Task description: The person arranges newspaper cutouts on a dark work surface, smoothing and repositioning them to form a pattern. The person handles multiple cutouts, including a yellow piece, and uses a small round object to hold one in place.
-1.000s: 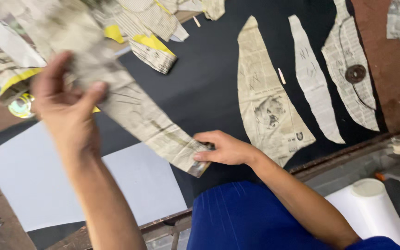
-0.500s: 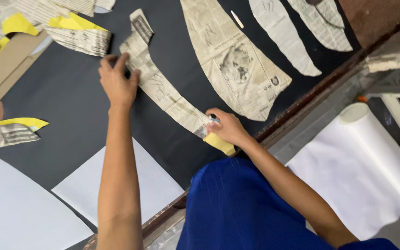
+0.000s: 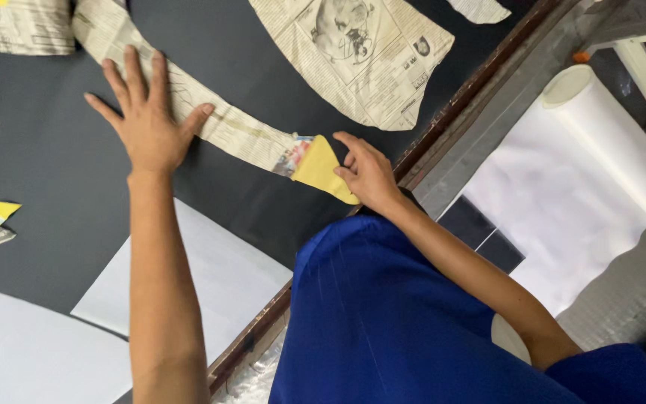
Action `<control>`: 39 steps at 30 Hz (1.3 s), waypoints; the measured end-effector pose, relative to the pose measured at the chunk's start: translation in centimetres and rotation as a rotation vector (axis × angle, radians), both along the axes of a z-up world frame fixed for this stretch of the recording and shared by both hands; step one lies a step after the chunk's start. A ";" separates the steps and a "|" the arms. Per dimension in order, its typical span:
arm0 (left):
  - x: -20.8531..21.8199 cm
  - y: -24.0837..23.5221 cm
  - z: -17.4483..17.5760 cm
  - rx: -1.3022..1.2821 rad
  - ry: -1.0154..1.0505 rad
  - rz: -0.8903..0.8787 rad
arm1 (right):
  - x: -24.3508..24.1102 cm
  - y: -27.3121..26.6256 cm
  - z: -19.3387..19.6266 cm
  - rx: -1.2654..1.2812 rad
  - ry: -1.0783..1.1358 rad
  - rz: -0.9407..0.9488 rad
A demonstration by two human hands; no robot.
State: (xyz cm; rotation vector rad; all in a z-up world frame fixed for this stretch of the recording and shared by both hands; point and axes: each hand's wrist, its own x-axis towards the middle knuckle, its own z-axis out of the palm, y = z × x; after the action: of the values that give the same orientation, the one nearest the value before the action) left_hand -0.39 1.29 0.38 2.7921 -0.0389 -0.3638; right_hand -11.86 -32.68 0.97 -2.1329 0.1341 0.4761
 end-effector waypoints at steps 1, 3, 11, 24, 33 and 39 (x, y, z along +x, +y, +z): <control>0.8 0.5 -0.1 -0.001 0.001 0.009 | 0.3 0.3 -0.4 -0.024 -0.060 0.009; 2.2 1.3 -0.1 0.000 0.006 0.017 | 0.8 0.8 -1.1 -0.070 -0.173 0.027; 2.3 1.2 1.1 0.017 -0.064 -0.040 | -2.6 -0.4 -1.0 -0.171 -0.304 0.257; 9.1 9.3 -0.2 0.088 -0.247 0.189 | -2.6 -0.2 -1.0 -0.208 -0.221 0.292; 15.3 17.6 -0.6 0.278 -0.158 0.267 | -2.0 -0.3 -1.2 -0.192 -0.208 0.287; 16.2 19.6 0.4 0.286 -0.154 0.337 | -1.8 0.1 -1.3 -0.231 -0.135 0.269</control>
State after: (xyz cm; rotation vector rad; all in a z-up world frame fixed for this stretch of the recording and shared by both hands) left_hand 15.85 20.85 0.81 3.0250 0.4778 -0.0741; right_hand -13.67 -32.62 -0.36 -2.4165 -0.1862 0.4885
